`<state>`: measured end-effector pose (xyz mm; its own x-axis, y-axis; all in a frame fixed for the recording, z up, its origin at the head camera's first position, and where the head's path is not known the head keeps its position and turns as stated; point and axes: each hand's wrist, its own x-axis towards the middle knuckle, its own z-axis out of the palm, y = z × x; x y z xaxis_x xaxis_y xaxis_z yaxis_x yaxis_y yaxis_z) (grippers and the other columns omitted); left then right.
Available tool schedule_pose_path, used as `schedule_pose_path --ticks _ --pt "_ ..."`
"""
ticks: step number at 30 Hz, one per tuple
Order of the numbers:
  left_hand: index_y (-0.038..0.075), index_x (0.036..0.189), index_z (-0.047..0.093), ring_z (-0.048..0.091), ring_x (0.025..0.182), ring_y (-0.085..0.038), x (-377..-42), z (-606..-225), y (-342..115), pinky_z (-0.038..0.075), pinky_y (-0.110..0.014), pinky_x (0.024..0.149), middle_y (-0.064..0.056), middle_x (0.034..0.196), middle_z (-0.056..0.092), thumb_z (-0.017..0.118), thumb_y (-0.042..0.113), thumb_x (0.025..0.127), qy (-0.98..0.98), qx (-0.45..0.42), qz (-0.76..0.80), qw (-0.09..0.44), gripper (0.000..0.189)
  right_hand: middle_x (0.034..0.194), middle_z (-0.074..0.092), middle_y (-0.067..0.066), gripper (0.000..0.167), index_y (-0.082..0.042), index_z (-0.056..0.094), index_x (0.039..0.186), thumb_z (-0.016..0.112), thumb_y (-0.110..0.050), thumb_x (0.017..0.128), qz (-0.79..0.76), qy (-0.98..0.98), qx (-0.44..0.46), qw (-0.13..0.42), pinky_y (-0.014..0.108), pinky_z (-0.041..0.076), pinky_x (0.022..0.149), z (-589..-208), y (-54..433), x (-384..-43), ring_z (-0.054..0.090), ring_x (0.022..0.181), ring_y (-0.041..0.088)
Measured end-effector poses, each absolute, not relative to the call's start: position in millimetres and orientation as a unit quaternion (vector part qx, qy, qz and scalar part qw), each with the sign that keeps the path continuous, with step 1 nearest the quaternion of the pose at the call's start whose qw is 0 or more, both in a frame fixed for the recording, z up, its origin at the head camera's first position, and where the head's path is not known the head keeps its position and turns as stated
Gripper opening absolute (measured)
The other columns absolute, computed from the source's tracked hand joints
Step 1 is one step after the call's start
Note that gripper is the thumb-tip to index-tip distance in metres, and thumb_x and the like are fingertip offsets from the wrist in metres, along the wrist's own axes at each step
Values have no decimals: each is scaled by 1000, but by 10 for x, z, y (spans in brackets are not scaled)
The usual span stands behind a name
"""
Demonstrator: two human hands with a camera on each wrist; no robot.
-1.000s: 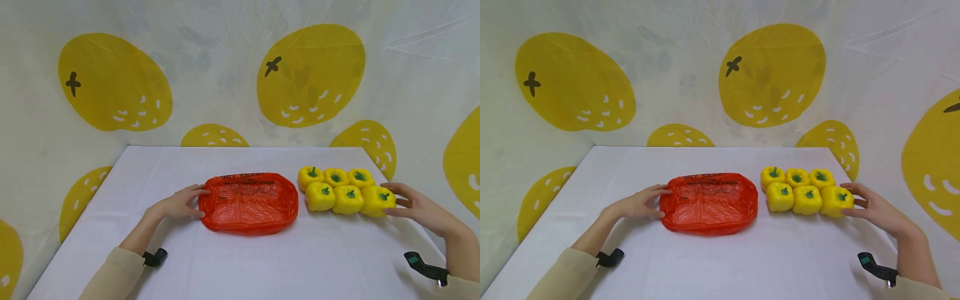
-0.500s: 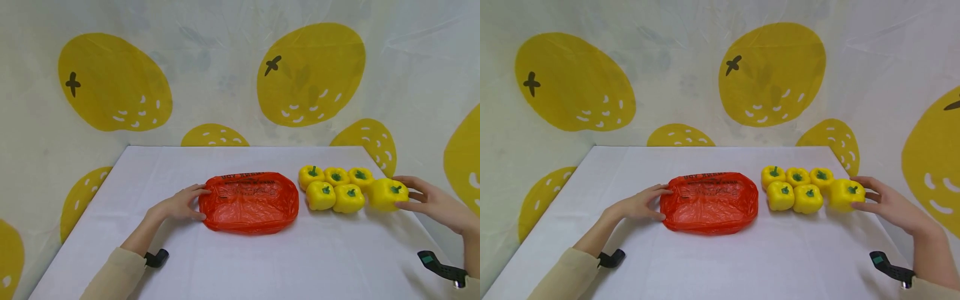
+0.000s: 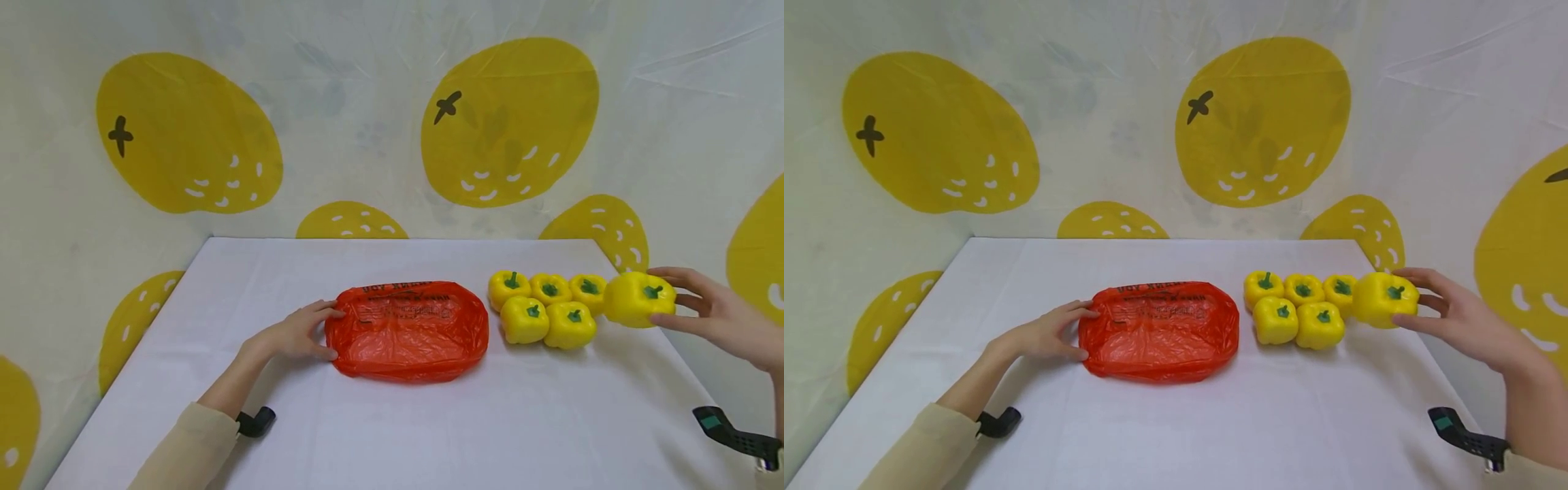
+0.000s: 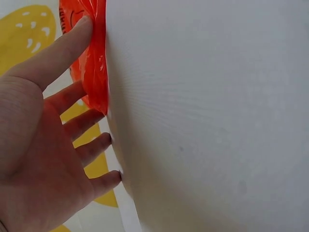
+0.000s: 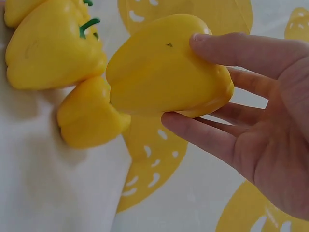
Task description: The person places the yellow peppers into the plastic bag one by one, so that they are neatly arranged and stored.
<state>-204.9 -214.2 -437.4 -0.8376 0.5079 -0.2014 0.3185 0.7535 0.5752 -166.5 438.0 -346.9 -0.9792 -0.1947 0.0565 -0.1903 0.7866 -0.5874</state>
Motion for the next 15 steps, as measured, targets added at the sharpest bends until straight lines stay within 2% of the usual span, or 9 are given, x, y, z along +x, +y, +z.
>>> schedule_pose_path --ticks 2,3,4,5,7,8,12,14,15 --pt "11 147 54 25 148 -47 -2043 -4373 -2136 29 -71 111 -20 162 33 84 33 83 921 224 268 175 74 144 33 28 74 6 27 152 73 -9 96 -311 944 -108 -4 0 41 73 -3416 4319 -1686 45 115 33" --pt "12 147 54 25 148 -47 -2041 -4374 -2135 30 -71 111 -20 161 33 84 33 83 921 222 268 175 74 145 33 29 73 6 27 152 73 -7 96 -315 942 -115 -4 0 42 73 -3385 4285 -1702 43 116 41" --pt "12 147 54 25 148 -47 -2040 -4376 -2135 30 -71 111 -20 161 33 84 33 83 922 221 267 174 74 144 34 26 73 5 28 152 74 -8 96 -311 943 -115 -9 0 42 74 -3358 4249 -1719 43 117 37" --pt "12 147 55 25 148 -46 -2040 -4377 -2136 31 -70 111 -19 162 33 84 33 83 922 218 267 174 73 145 34 26 73 4 29 153 74 -9 96 -314 942 -118 -7 0 42 74 -3326 4214 -1736 42 118 43" --pt "12 147 55 26 148 -46 -2041 -4378 -2136 31 -71 111 -20 161 34 84 32 83 923 218 266 172 73 145 36 20 73 1 31 153 75 -10 95 -319 940 -122 -4 1 43 75 -3269 4146 -1772 43 120 43" --pt "12 147 55 26 148 -46 -2042 -4379 -2137 31 -70 111 -19 161 34 85 32 83 923 217 266 171 73 146 37 18 72 1 32 153 75 -10 95 -323 938 -126 1 1 43 76 -3241 4106 -1789 41 120 49" --pt "10 146 55 27 147 -47 -2045 -4379 -2127 30 -71 111 -22 160 34 85 32 82 923 227 264 166 74 144 41 5 72 -5 38 152 78 -16 94 -321 938 -131 15 4 45 78 -3168 3966 -1842 49 123 27" --pt "10 145 55 27 147 -47 -2051 -4383 -2116 31 -70 111 -22 160 34 86 32 82 923 228 262 165 74 144 42 4 71 -8 40 152 78 -18 94 -319 938 -134 21 5 45 79 -3142 3890 -1865 49 119 13" --pt "10 145 55 28 147 -47 -2054 -4385 -2108 32 -70 111 -22 160 34 86 31 81 924 226 262 165 74 146 42 5 71 -8 40 152 78 -18 94 -320 937 -139 23 5 45 79 -3128 3853 -1876 49 119 12"
